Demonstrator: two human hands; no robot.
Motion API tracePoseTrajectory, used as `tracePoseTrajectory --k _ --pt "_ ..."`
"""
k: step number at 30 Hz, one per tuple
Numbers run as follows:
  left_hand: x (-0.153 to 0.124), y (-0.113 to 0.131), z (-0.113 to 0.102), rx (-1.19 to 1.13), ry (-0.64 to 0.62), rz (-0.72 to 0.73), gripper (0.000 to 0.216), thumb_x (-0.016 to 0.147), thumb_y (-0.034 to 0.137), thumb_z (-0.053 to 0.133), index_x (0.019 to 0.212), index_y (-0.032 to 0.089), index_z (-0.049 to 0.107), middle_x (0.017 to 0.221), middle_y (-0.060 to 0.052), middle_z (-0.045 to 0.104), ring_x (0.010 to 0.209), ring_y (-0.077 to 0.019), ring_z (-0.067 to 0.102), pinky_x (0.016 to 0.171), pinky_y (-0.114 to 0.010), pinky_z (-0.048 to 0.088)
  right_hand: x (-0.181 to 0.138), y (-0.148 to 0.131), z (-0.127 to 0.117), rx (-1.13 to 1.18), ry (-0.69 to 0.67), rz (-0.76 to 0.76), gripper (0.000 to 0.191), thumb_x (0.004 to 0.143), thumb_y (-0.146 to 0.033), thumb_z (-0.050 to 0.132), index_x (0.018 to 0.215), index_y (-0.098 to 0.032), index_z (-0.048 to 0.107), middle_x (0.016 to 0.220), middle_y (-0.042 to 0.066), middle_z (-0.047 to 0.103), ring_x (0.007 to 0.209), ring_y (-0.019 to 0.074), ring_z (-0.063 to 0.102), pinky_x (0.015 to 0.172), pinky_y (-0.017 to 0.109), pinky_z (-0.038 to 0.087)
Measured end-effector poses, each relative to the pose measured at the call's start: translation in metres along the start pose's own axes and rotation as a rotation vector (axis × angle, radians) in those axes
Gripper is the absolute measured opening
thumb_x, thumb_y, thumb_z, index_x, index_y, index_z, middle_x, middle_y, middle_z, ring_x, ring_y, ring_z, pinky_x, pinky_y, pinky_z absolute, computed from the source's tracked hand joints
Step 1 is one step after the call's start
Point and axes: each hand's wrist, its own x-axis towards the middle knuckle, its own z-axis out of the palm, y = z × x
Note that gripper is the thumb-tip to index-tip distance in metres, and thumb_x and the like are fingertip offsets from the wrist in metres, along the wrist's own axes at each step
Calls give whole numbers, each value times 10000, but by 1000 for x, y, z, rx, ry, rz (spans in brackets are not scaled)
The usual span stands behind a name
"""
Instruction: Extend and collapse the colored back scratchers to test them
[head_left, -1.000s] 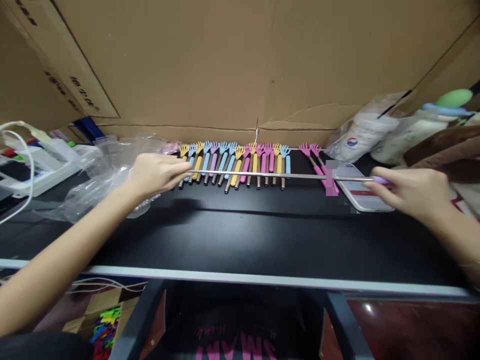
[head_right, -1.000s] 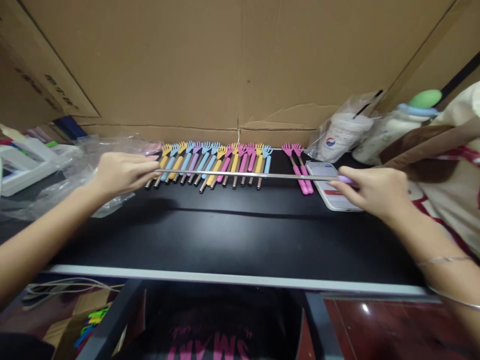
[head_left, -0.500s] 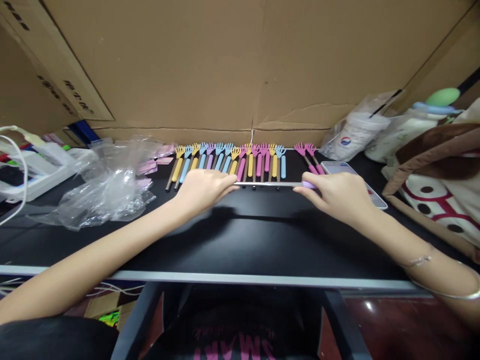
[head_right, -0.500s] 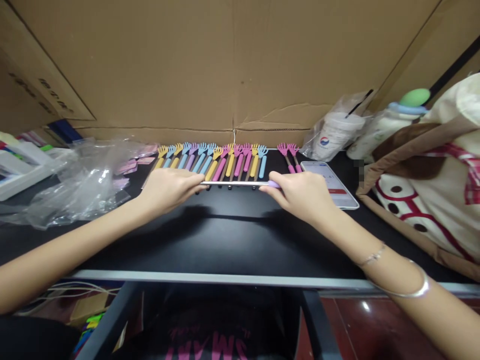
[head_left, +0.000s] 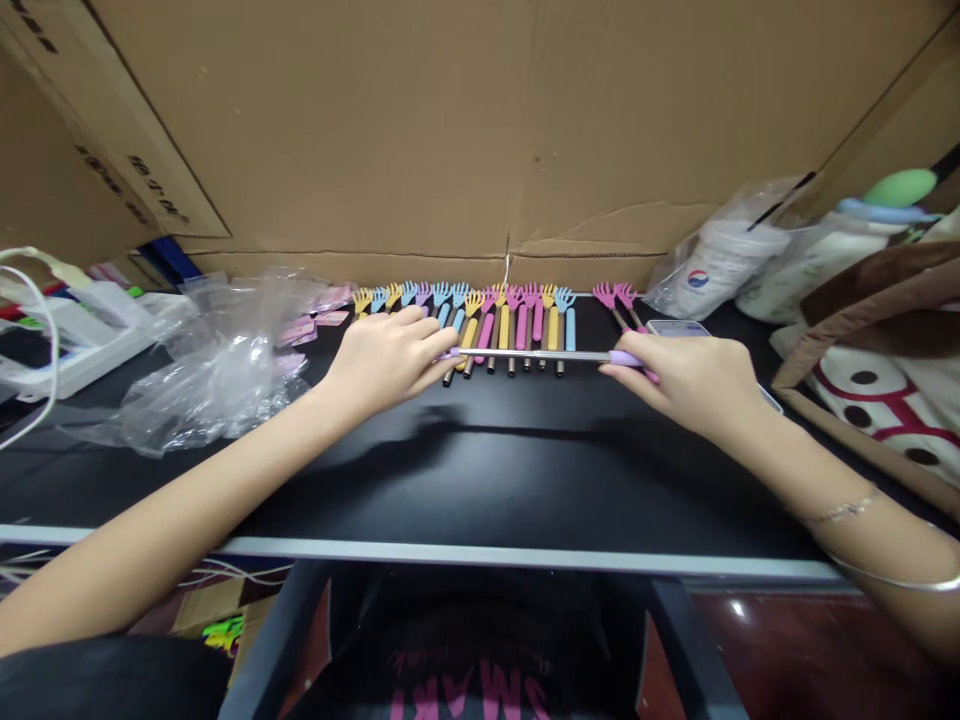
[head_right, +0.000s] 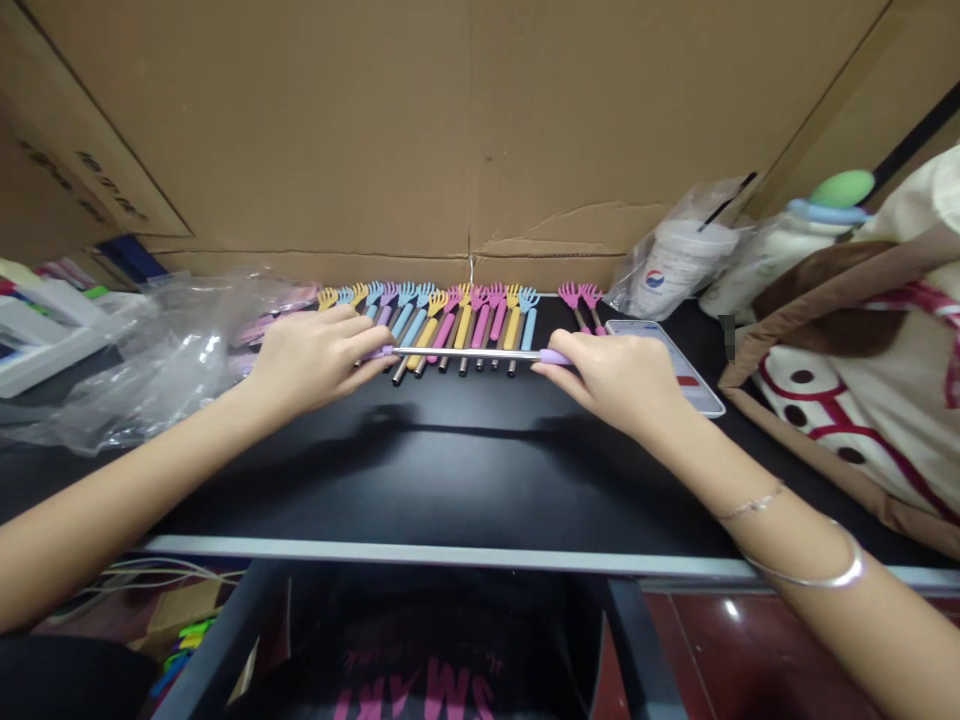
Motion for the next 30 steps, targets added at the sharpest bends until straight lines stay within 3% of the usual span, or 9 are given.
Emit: tracePoseTrajectory --k 8,14,24,30 --pt "4 -2 14 52 59 157 339 975 335 397 739 179 583 655 -45 593 674 -189 540 512 -296 279 1 1 10 -37 -49 -14 547 955 -547 217 731 -190 565 600 38 617 498 135 493 493 252 138" --pt "7 0 17 61 18 110 264 964 269 416 772 170 568 681 -44 606 690 -199 547 509 -303 295 5 -2 11 -46 -81 -44 520 967 -499 191 732 -191 538 561 40 582 470 143 466 480 254 147" --pt "9 28 18 -79 42 108 251 966 271 418 793 160 563 663 -34 597 662 -180 545 514 -277 291 23 -34 0 2 -55 -106 467 970 -470 240 772 -189 557 558 31 595 467 143 489 488 265 97" --pt "11 31 14 -71 32 83 205 960 261 432 856 174 586 700 -35 623 703 -183 569 545 -297 315 25 -44 -2 30 -75 -130 366 963 -416 307 846 -190 571 671 28 657 506 145 534 481 267 119"
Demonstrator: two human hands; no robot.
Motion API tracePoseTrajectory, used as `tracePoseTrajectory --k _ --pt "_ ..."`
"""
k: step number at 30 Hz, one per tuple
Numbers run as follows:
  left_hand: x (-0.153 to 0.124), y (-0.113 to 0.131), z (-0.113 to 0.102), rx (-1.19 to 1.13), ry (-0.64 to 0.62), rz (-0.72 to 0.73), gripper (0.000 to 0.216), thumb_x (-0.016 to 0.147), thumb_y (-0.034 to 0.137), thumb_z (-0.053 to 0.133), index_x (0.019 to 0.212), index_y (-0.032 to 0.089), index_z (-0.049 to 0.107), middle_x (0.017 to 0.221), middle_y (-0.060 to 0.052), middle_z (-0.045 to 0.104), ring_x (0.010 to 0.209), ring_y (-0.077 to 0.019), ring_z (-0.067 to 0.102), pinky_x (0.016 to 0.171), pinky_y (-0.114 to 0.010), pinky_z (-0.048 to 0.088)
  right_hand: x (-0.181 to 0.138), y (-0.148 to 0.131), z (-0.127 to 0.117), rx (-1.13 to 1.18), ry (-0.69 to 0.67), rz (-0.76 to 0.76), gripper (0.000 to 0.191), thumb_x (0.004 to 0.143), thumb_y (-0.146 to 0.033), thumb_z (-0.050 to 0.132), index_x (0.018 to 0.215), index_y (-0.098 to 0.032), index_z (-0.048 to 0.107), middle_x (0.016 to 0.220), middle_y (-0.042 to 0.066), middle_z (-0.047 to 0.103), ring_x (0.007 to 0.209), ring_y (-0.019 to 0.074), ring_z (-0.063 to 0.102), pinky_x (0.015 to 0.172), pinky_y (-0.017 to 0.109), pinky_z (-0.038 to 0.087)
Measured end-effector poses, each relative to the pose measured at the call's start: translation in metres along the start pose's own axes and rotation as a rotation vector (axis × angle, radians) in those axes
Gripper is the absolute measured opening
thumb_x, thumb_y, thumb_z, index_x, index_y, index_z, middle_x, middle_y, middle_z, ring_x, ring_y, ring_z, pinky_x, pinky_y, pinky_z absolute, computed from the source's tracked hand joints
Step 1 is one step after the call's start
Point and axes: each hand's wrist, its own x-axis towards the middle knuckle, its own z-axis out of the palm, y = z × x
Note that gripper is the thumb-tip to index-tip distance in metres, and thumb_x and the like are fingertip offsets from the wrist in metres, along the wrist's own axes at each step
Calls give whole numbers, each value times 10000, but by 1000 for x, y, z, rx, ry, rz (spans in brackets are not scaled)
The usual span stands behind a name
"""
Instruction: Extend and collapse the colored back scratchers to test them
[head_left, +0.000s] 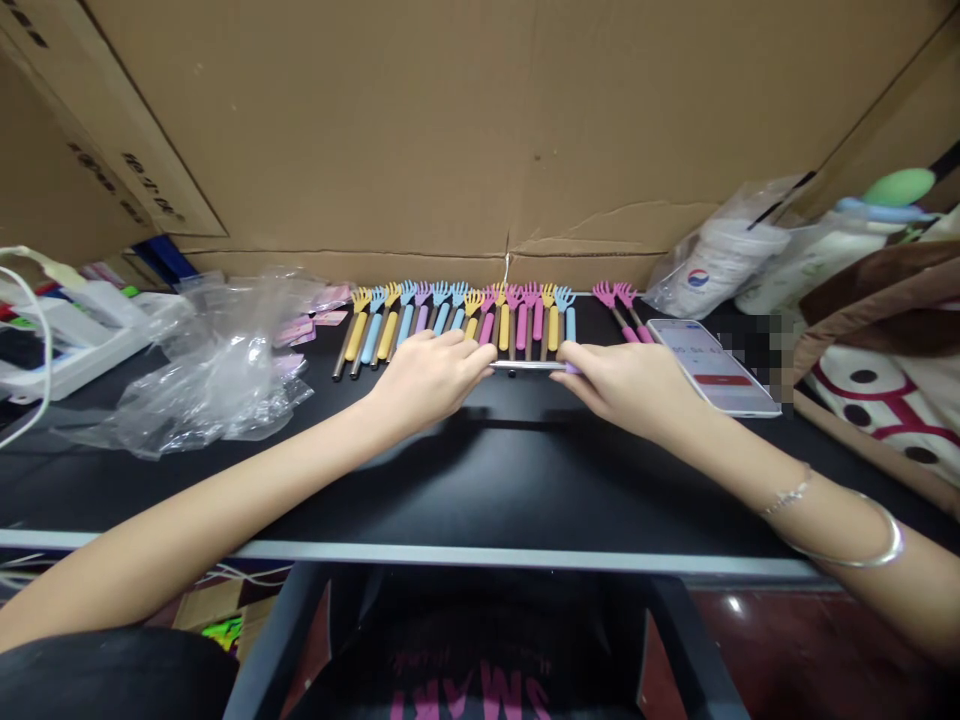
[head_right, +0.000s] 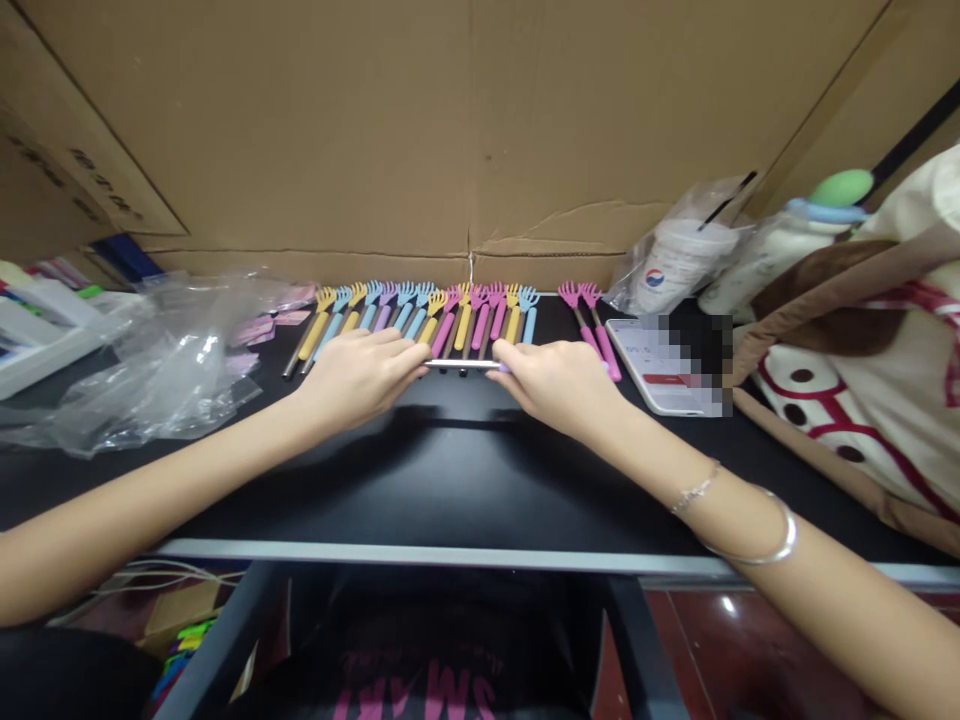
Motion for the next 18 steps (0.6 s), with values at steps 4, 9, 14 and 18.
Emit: tracePoseTrajectory --k 4,9,14,18 --pt "2 4 -2 -10 33 13 215 965 249 423 842 176 584 706 -37 634 712 -181 582 571 -307 314 3 -9 -1 0 -2 -48 299 956 -338 330 865 -186 571 691 26 658 517 137 543 480 278 118" --pt "2 3 -2 19 58 32 206 961 244 423 868 171 592 722 -41 644 757 -195 584 662 -320 344 5 -11 -1 8 18 -55 339 966 -370 314 853 -183 573 680 36 653 516 134 534 485 280 115" --pt "3 -4 8 31 49 91 297 972 297 409 775 180 598 632 -27 607 628 -166 556 572 -289 300 7 -8 -1 -23 -6 -92 408 979 -390 284 777 -182 571 602 36 617 495 127 508 493 272 132" --pt "-9 -29 5 90 6 63 326 976 314 382 751 194 585 617 -16 590 595 -157 524 521 -283 245 -4 21 -1 -138 -61 -28 484 986 -453 227 760 -205 576 627 28 630 528 129 505 504 261 143"
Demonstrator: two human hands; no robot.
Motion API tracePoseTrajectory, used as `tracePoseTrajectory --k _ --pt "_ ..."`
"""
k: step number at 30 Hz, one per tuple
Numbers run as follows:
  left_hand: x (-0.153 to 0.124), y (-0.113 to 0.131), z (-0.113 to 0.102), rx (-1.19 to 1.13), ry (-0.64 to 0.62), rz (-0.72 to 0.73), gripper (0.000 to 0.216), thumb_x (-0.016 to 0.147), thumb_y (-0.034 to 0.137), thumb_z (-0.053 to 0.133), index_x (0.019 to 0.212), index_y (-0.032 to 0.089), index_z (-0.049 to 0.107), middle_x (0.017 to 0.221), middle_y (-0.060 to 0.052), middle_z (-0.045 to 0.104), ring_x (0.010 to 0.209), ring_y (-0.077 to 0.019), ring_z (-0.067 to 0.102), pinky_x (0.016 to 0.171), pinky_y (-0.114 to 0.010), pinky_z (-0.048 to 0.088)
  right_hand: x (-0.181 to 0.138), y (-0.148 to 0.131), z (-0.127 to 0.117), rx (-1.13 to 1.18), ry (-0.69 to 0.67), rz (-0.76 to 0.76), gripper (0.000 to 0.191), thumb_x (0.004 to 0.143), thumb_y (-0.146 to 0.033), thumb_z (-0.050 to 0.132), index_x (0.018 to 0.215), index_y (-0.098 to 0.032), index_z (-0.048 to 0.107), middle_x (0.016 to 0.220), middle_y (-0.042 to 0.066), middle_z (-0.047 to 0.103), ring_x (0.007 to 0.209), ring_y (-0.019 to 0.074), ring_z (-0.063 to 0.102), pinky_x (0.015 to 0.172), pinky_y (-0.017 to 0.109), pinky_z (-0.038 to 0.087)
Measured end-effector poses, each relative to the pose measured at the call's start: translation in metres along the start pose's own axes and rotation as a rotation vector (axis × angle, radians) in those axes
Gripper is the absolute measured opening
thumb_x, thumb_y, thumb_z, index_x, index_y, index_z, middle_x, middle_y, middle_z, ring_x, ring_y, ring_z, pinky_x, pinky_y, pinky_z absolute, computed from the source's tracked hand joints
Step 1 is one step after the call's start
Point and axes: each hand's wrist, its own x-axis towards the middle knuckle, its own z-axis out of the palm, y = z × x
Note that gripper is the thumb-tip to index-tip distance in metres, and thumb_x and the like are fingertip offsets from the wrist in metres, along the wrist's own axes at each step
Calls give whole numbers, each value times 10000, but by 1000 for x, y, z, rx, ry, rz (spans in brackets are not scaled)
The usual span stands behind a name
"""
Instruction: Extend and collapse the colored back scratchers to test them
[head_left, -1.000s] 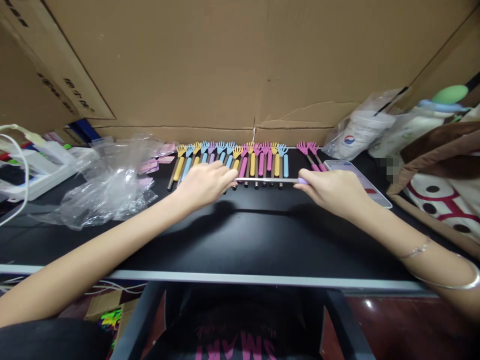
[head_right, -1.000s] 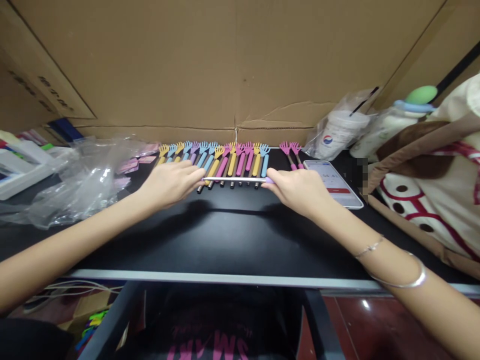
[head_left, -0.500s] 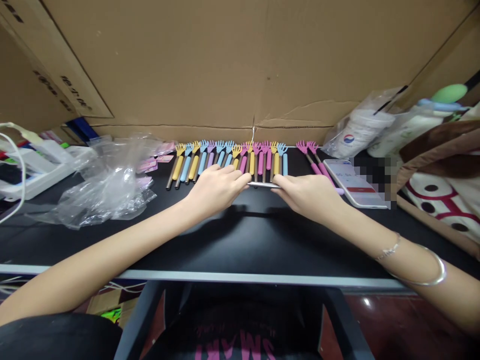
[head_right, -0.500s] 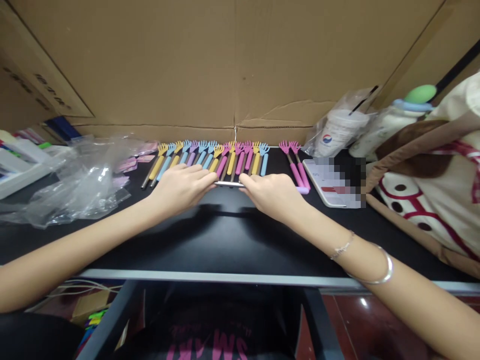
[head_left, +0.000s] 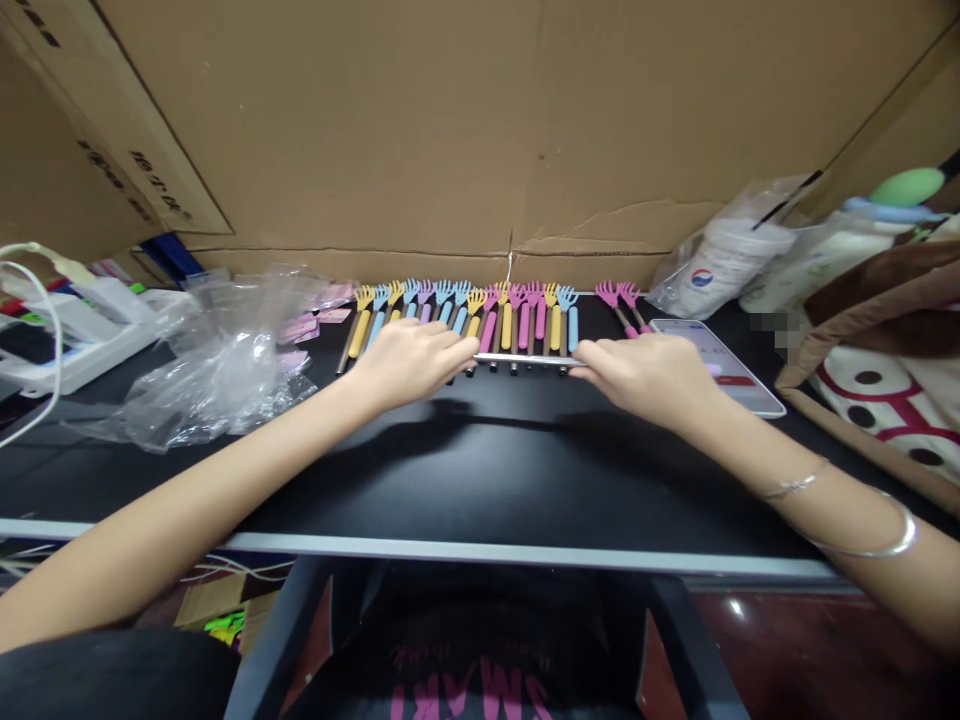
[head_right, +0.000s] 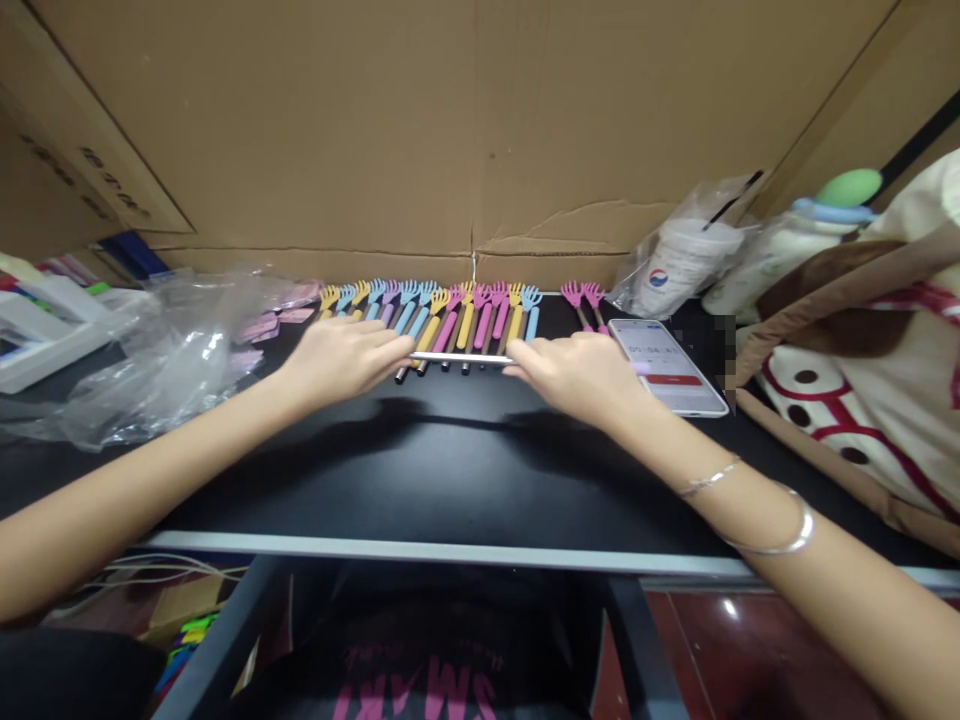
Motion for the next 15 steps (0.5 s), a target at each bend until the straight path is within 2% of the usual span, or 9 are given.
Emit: tracePoseTrajectory --k 2,5,7,12,15 --pt "-16 -22 -5 42 -39 -50 339 979 328 363 740 197 565 657 -16 601 622 -154 509 522 -281 242 -14 28 6 -35 -22 63 507 978 -486 226 751 -204 580 660 49 646 561 140 511 508 254 156" --pt "-46 -59 -12 55 -94 -147 356 987 366 337 739 201 533 700 -8 593 682 -147 479 540 -273 245 -42 76 19 -122 -146 279 494 930 -544 305 675 -201 552 619 80 617 563 156 483 500 260 159" --pt "-65 -79 -14 63 -152 -169 361 986 378 328 735 207 523 671 -1 557 649 -140 433 538 -265 239 -62 101 29 -139 -204 303 456 905 -544 360 690 -198 565 617 92 606 591 165 498 502 259 178" --pt "-97 -114 -12 261 -173 -151 381 969 347 337 659 194 497 611 1 522 618 -137 414 519 -239 238 -98 133 49 -226 -41 269 452 918 -479 290 717 -200 583 600 87 574 609 186 521 506 259 204" --pt "-111 -132 -12 363 -139 -117 349 954 296 355 656 193 504 599 8 532 618 -133 438 493 -217 234 -109 145 54 -301 -87 330 375 903 -411 346 725 -195 595 613 87 581 620 195 537 491 250 199"
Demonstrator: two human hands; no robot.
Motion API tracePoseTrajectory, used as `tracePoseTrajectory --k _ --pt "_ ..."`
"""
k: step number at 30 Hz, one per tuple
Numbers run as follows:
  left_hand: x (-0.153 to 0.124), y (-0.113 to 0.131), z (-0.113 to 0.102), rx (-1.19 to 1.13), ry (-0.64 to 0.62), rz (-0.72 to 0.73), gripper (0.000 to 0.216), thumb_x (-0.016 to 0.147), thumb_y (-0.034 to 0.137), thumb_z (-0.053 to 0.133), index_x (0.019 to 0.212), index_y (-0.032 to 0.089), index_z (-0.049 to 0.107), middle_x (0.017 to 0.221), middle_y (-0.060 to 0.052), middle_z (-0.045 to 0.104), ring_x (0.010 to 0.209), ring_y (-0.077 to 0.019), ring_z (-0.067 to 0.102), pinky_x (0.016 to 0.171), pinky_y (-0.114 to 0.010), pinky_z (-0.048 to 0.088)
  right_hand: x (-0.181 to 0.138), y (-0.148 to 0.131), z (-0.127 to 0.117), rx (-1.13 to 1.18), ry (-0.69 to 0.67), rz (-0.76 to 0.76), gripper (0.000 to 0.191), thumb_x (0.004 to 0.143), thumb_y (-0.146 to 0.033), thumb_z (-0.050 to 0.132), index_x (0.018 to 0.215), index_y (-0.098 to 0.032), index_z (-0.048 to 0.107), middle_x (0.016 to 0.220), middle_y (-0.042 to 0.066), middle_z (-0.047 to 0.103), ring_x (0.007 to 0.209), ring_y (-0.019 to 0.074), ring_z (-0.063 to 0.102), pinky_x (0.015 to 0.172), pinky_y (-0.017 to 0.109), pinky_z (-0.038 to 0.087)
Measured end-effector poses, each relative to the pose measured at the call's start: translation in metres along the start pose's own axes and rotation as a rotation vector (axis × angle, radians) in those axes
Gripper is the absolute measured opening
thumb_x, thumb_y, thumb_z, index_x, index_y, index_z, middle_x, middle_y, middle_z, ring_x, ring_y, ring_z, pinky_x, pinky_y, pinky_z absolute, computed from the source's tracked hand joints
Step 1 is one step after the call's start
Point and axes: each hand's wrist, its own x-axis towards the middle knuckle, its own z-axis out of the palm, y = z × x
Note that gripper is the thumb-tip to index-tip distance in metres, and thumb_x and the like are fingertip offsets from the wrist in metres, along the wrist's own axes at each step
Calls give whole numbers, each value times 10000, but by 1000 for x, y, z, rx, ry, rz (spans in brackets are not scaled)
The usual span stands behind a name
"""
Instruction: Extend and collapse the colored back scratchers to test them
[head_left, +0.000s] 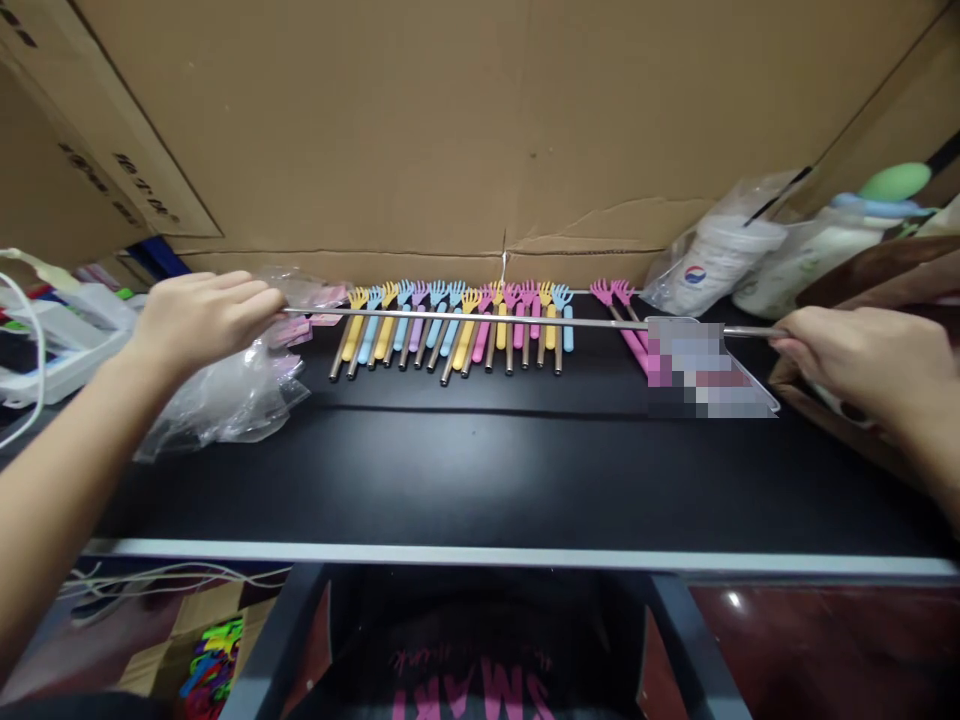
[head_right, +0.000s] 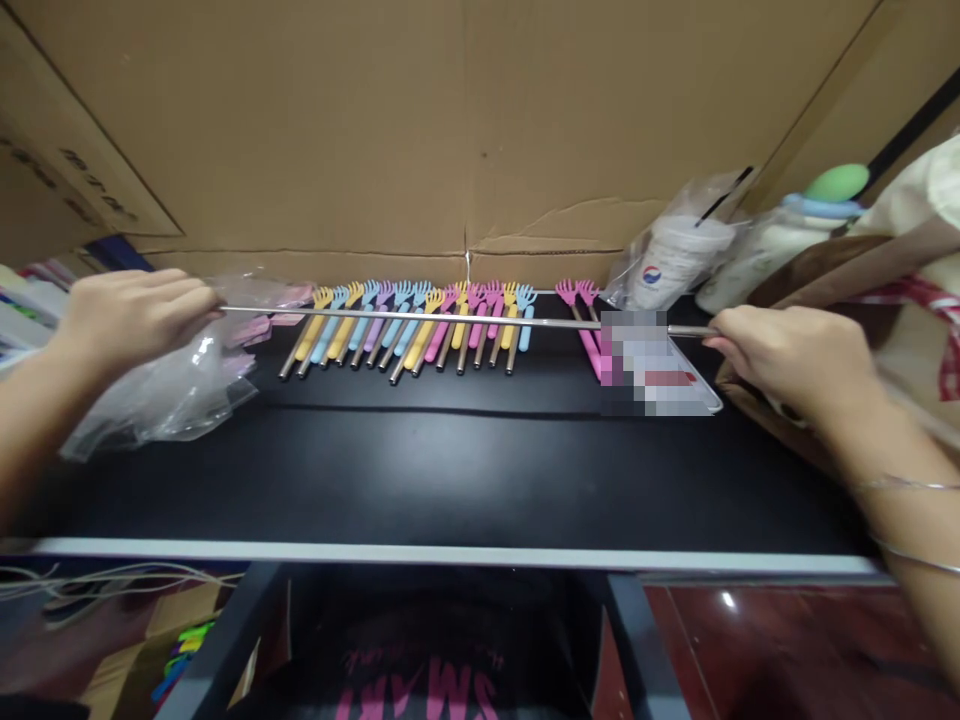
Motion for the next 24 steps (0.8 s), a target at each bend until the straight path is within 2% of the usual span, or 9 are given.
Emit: tracePoseTrajectory --k 3,7,12,15,18,21,24 --pt "-8 -11 3 65 75 16 335 946 278 376 649 188 502 586 17 539 626 -121 463 483 -202 238 -1 6 2 -64 -82 37 313 894 -383 403 783 -189 621 648 89 600 644 199 555 486 245 199" --pt "-15 -9 6 86 141 42 350 945 304 396 638 189 521 579 18 553 619 -118 472 480 -199 245 -4 3 0 -59 -130 44 283 884 -369 443 820 -181 644 704 108 628 703 199 579 500 249 213" --pt "-23 0 12 33 120 85 362 956 370 391 692 218 587 604 30 594 616 -114 487 495 -195 261 -11 -3 -1 25 -141 130 290 797 -410 535 855 -167 682 675 128 636 708 207 583 514 259 243" --pt "-23 2 12 21 114 74 364 958 372 395 689 221 588 596 34 591 605 -107 482 490 -197 249 -9 -5 -3 82 -144 188 294 778 -416 529 843 -171 678 664 128 639 701 201 584 513 262 245" --pt "-16 5 11 5 97 51 385 955 384 399 653 212 564 572 34 573 581 -108 459 492 -199 251 -4 -7 -3 135 -126 238 246 781 -415 498 727 -201 606 647 104 628 672 180 568 509 256 238" --pt "-10 7 11 -27 53 -17 401 957 390 392 633 200 533 562 27 553 586 -113 449 517 -205 271 0 -8 -1 164 -91 308 312 795 -451 442 588 -218 425 585 79 580 601 157 513 496 255 211" --pt "-6 8 12 -72 24 -76 388 960 384 385 648 199 521 572 22 544 608 -123 448 544 -220 288 1 -9 0 186 -78 335 345 785 -483 399 569 -224 325 543 74 536 544 149 447 493 270 187"
